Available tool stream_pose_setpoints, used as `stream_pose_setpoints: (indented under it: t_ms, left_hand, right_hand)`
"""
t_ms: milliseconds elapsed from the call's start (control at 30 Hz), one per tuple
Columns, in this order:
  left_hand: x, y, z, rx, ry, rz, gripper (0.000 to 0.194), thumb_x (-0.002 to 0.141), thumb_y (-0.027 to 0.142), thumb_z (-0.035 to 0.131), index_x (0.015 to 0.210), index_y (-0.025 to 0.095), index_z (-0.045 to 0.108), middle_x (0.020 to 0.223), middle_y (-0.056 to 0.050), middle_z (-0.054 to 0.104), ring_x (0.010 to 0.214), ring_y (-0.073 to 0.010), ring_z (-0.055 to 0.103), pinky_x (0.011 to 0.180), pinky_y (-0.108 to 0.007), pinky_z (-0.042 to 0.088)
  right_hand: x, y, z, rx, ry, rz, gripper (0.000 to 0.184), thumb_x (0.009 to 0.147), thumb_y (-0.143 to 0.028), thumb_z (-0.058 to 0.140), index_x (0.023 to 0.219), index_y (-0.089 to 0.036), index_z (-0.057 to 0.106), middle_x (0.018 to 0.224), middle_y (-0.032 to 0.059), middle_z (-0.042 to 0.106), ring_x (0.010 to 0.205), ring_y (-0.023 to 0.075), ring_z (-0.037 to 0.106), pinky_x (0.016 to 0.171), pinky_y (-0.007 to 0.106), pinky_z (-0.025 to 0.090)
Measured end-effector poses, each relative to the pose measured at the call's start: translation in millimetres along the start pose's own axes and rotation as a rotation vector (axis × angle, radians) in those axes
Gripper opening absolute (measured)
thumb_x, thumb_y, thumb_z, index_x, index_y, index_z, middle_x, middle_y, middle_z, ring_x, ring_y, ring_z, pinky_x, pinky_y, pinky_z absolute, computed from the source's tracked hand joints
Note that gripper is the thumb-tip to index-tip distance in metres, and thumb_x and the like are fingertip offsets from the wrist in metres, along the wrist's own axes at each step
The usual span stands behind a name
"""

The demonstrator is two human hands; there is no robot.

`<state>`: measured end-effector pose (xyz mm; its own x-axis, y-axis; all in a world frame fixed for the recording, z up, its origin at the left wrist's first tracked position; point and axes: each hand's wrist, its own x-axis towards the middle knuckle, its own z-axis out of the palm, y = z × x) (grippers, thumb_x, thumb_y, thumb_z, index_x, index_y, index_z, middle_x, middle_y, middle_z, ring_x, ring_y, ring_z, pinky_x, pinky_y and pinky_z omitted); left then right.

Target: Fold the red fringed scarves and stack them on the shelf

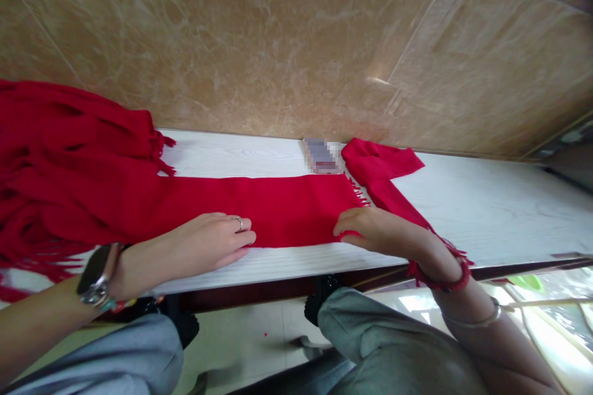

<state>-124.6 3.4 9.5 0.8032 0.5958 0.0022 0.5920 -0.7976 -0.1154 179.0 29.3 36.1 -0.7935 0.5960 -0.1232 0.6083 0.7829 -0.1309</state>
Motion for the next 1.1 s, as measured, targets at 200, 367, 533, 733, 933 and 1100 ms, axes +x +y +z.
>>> stream_pose_setpoints:
  t_ms: [200, 367, 533, 733, 933, 1100]
  left_hand:
    - [15.8, 12.2, -6.2, 0.068, 0.005, -0.025, 0.02, 0.084, 0.018, 0.051, 0.103, 0.02, 0.057, 0.099, -0.004, 0.061, 0.088, -0.0172, 0.058, 0.075, -0.027, 0.044]
    - [17.0, 8.9, -6.4, 0.052, -0.045, -0.012, 0.037, 0.081, 0.001, 0.043, 0.109, 0.022, 0.054, 0.099, -0.003, 0.061, 0.087, -0.016, 0.058, 0.072, -0.026, 0.045]
    - [16.2, 10.8, 1.2, 0.048, -0.019, -0.091, 0.038, 0.081, 0.0, 0.041, 0.111, 0.02, 0.052, 0.102, -0.005, 0.059, 0.092, -0.0163, 0.056, 0.077, -0.027, 0.045]
    - [23.9, 21.7, 8.0, 0.096, 0.047, -0.148, 0.022, 0.084, 0.02, 0.05, 0.106, 0.017, 0.052, 0.098, -0.007, 0.058, 0.088, -0.0196, 0.056, 0.074, -0.03, 0.047]
    - [32.1, 27.9, 10.4, 0.072, 0.145, -0.128, 0.02, 0.082, 0.018, 0.053, 0.101, 0.016, 0.051, 0.097, -0.006, 0.057, 0.086, -0.0192, 0.056, 0.073, -0.03, 0.047]
    - [34.1, 28.6, 12.7, 0.093, 0.184, -0.14, 0.01, 0.082, 0.008, 0.049, 0.084, 0.017, 0.054, 0.079, -0.003, 0.057, 0.073, -0.0163, 0.056, 0.065, -0.027, 0.046]
  right_hand:
    - [13.1, -20.7, 6.9, -0.126, 0.094, 0.002, 0.019, 0.082, -0.018, 0.053, 0.098, -0.014, 0.064, 0.095, 0.0084, 0.064, 0.088, 0.0186, 0.058, 0.077, 0.029, 0.045]
    - [17.2, -24.4, 22.6, -0.264, 0.134, -0.108, 0.017, 0.081, -0.011, 0.049, 0.092, -0.015, 0.062, 0.088, 0.0067, 0.062, 0.08, 0.0175, 0.056, 0.072, 0.03, 0.043]
    - [17.5, -26.0, 30.9, -0.298, 0.2, -0.096, 0.016, 0.082, -0.008, 0.046, 0.086, -0.015, 0.06, 0.083, 0.0058, 0.061, 0.075, 0.0172, 0.053, 0.067, 0.029, 0.039]
    - [26.2, -30.5, 36.3, -0.317, 0.283, -0.049, 0.016, 0.083, -0.009, 0.048, 0.072, -0.016, 0.057, 0.072, 0.0034, 0.059, 0.066, 0.0154, 0.051, 0.062, 0.028, 0.034]
    - [25.1, -26.8, 35.0, -0.309, 0.349, 0.02, 0.016, 0.081, -0.006, 0.051, 0.07, -0.016, 0.058, 0.069, 0.0027, 0.059, 0.063, 0.0149, 0.05, 0.06, 0.028, 0.033]
    - [24.8, -26.1, 37.8, -0.284, 0.408, 0.029, 0.017, 0.082, -0.008, 0.05, 0.071, -0.015, 0.06, 0.069, 0.0037, 0.06, 0.065, 0.0151, 0.051, 0.063, 0.027, 0.035]
